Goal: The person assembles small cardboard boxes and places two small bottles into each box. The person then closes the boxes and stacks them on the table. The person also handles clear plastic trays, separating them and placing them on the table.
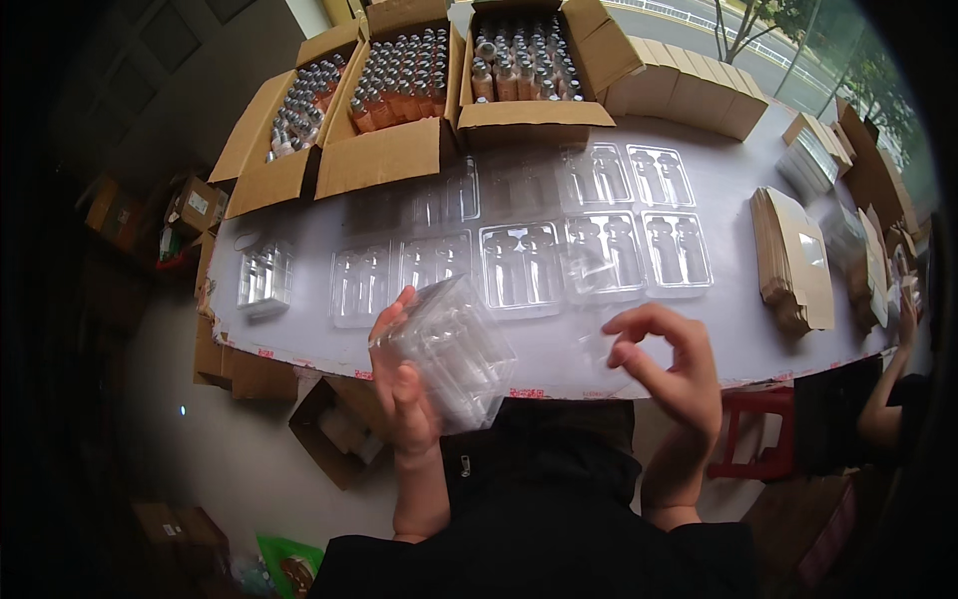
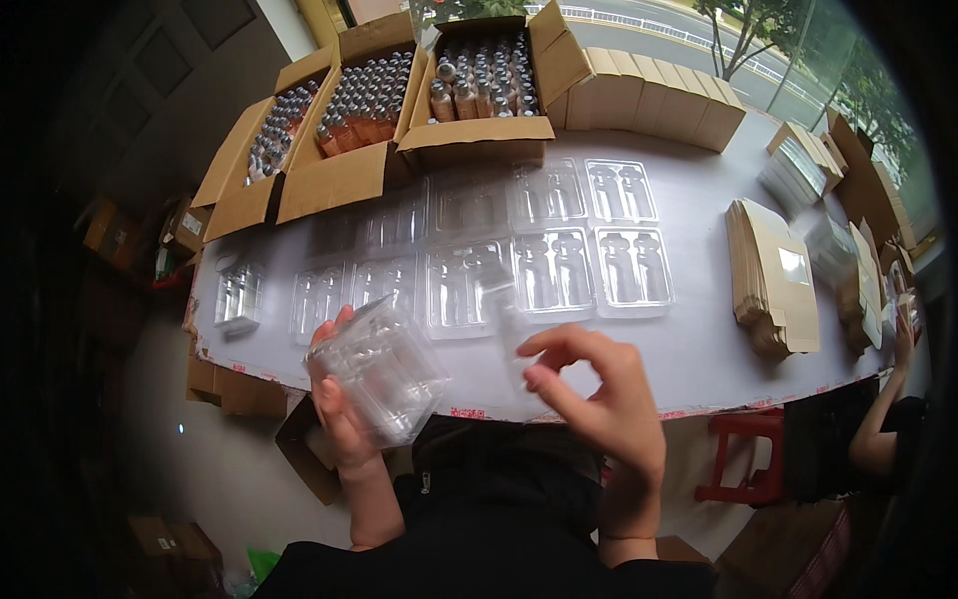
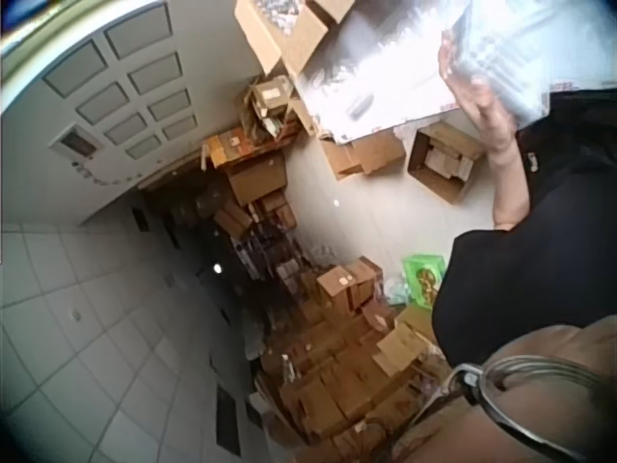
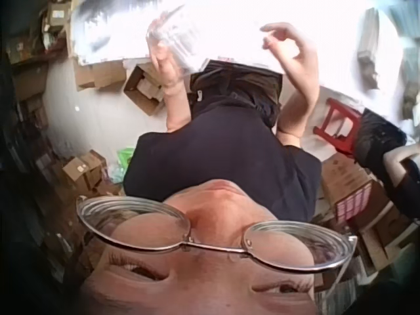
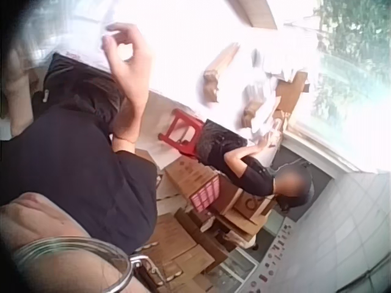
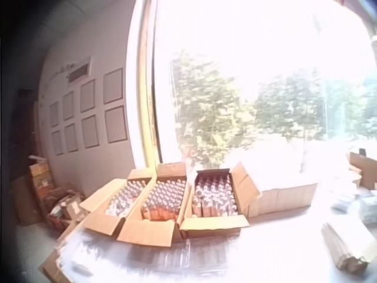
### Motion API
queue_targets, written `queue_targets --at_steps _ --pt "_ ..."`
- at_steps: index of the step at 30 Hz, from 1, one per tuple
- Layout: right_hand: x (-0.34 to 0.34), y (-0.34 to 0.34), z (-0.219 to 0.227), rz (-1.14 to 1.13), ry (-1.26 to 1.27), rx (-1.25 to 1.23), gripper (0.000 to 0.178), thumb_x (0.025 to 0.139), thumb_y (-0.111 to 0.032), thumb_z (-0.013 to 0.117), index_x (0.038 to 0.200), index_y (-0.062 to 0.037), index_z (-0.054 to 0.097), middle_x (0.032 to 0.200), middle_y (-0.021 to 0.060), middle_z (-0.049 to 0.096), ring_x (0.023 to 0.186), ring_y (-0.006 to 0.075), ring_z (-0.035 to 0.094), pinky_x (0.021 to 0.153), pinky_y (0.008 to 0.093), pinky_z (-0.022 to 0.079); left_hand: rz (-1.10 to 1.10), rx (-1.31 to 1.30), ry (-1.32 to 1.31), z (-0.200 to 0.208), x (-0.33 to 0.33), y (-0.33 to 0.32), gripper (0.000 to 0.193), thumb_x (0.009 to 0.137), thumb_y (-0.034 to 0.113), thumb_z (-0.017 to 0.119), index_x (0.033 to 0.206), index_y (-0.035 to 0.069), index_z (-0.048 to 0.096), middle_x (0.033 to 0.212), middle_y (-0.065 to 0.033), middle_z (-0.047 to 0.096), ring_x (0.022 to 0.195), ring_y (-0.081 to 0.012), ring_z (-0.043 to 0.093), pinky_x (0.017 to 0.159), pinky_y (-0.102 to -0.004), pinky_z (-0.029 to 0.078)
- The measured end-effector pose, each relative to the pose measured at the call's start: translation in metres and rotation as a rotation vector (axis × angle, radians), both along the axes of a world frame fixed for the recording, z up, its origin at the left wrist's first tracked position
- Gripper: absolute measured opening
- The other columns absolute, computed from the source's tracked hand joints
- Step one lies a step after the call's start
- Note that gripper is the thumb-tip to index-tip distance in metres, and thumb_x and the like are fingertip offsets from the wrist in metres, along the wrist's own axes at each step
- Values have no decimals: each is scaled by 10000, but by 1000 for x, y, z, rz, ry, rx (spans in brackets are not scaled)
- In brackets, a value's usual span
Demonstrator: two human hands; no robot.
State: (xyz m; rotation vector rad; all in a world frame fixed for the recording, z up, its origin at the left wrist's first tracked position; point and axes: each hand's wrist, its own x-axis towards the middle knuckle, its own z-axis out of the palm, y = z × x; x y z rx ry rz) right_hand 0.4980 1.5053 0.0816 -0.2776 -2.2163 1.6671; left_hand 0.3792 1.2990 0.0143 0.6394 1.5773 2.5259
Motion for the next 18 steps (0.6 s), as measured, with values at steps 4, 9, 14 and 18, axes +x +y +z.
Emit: queue_targets --at_steps 4,9,14,18 --pt "-10 88 6 -553 -56 489 125 795 -124 590 850 -14 610 622 57 608 587 114 574 579 251 437 -51 42 -4 -9 -7 -11 573 859 410 477 1323 118 313 1392 -152 268 1245 -320 330 991 -496 349" --pt "-52 192 -26 -657 -516 1094 208 786 -243 561 844 -54 623 764 146 645 716 313 620 662 399 482 -147 106 -68 -12 -3 -7 579 850 410 512 1322 138 316 1404 -134 256 1260 -315 308 978 -523 354" --pt "-73 196 -54 -586 -501 1063 300 828 -357 536 862 -72 625 779 121 652 733 306 624 679 408 483 -145 72 -33 -13 -2 -8 594 843 407 528 1330 138 321 1407 -145 247 1270 -315 297 980 -529 352" --pt "-87 181 -55 -611 -472 1157 330 822 -368 562 929 -57 587 715 131 645 679 298 625 645 403 473 -154 69 -35 -9 -1 -8 593 844 400 524 1335 135 324 1409 -155 241 1275 -319 290 983 -532 350"
